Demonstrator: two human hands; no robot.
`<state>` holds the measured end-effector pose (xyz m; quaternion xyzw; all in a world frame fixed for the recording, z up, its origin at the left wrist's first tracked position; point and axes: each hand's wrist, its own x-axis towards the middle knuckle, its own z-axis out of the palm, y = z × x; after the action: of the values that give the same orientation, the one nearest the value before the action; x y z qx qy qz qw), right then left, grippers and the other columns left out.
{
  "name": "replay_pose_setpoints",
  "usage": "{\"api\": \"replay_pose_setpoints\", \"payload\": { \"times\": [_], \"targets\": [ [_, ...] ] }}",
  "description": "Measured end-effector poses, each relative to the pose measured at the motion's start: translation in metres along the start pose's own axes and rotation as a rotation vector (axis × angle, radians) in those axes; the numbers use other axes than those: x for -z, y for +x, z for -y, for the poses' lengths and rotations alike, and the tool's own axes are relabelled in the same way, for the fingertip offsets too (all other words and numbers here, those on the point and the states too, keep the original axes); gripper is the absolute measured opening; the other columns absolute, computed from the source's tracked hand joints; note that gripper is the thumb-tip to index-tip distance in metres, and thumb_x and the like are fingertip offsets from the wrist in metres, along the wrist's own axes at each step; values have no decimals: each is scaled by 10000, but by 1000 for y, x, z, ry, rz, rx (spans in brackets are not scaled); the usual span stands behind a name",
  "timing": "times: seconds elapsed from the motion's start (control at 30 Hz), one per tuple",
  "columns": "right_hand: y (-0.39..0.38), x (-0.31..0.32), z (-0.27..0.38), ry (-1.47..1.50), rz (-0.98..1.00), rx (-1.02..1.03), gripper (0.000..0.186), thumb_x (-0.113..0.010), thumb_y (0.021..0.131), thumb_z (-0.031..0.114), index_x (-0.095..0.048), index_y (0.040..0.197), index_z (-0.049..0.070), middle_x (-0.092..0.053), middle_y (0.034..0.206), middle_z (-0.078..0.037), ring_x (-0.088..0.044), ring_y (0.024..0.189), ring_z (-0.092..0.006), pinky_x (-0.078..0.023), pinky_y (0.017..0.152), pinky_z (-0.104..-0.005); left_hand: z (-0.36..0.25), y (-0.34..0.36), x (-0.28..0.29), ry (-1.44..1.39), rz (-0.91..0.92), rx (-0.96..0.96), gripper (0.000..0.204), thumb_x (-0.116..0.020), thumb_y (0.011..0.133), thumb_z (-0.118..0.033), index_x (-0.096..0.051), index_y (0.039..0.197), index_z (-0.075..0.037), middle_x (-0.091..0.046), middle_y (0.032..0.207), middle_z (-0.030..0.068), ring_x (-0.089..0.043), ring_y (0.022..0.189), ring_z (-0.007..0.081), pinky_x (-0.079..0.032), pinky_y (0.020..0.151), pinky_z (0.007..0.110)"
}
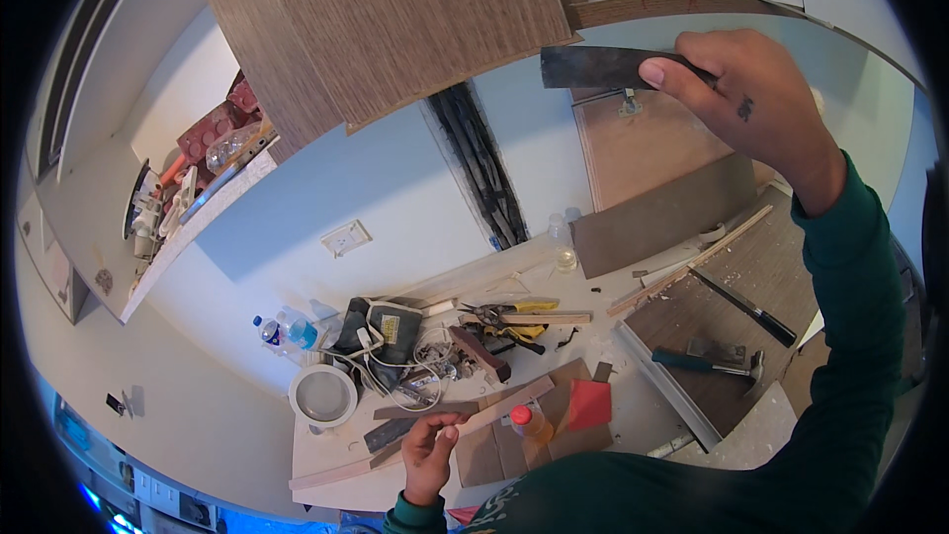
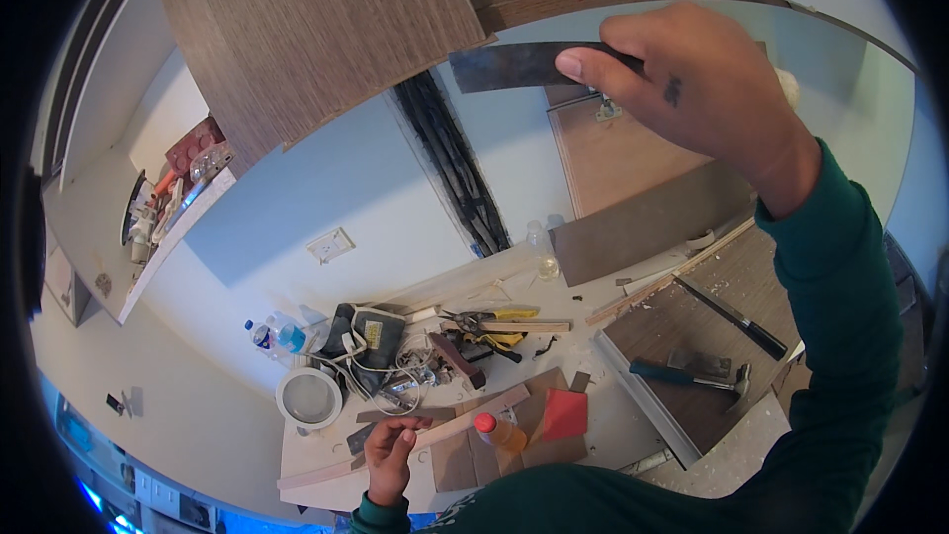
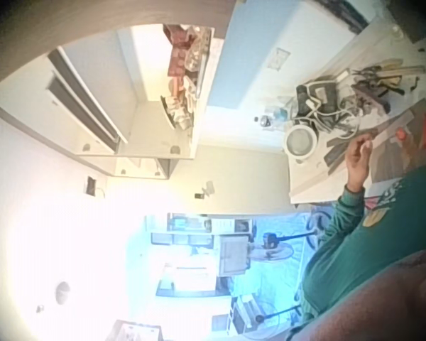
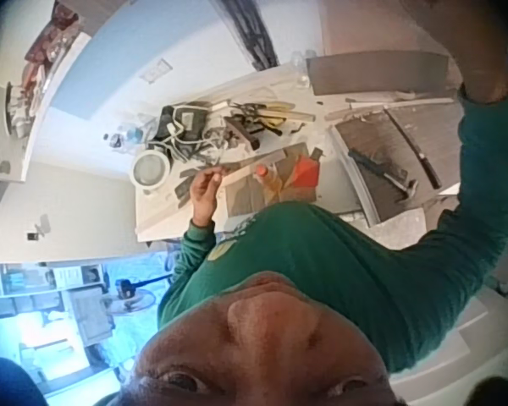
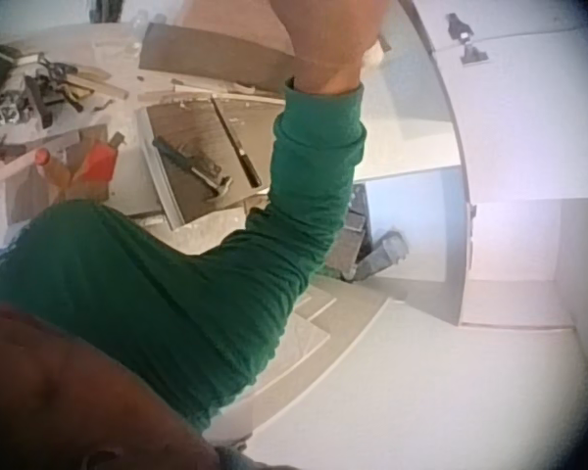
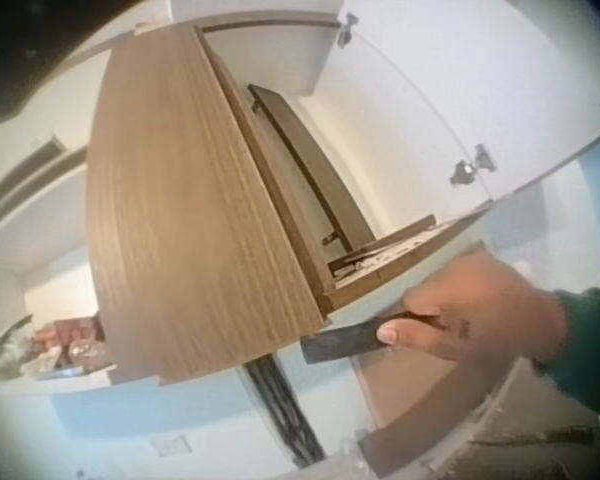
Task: The person uses a chisel to scrape and remove material from the edge of a wooden cabinet door. They then use a screwdriver to tighten a hinge on the cabinet door.
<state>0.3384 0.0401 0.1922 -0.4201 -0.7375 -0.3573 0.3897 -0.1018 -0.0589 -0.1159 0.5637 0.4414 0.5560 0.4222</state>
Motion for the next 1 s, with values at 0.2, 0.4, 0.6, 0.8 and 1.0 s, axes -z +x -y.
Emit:
{"api": "replay_pose_setpoints", "payload": {
  "times": [0.2,0.4,0.6,0.8,1.0],
  "targets": [
    [-11,13,-11,-16,62,-151,517,-623,1004,447,-605,687,38,-441,565,-149,-452,526,-329,-349,529,-423,9,-13,17,-9,-85,22,175,-629,1016,-85,-642,1148,28,-729,1142,147,-681,1121,248,-485,1023,369],
    [0,7,-1,-54,50,-109,523,-627,1006,439,-585,680,33,-427,569,-142,-422,521,-318,-331,527,-430,5,-4,12,5,-53,1,181,-629,1016,-92,-646,1150,28,-732,1140,151,-680,1122,239,-490,1013,363],
    [-9,11,-7,-37,25,-78,502,-647,1000,407,-575,671,36,-425,563,-131,-416,511,-307,-318,508,-420,4,-1,9,33,-20,-2,194,-645,1012,-106,-648,1144,37,-730,1145,157,-683,1116,239,-491,1016,364],
    [0,5,3,-25,-12,-35,495,-650,1001,392,-571,671,31,-428,562,-120,-413,508,-292,-321,511,-415,-1,5,10,45,-10,4,193,-650,1009,-101,-645,1141,40,-729,1132,160,-686,1120,242,-498,1014,371],
    [-8,13,-8,-3,17,-63,467,-658,993,384,-596,684,38,-441,560,-123,-430,511,-301,-334,514,-420,-5,4,21,45,-43,-17,184,-643,1008,-91,-648,1137,40,-734,1113,152,-686,1101,227,-500,994,361]
  ]
}}
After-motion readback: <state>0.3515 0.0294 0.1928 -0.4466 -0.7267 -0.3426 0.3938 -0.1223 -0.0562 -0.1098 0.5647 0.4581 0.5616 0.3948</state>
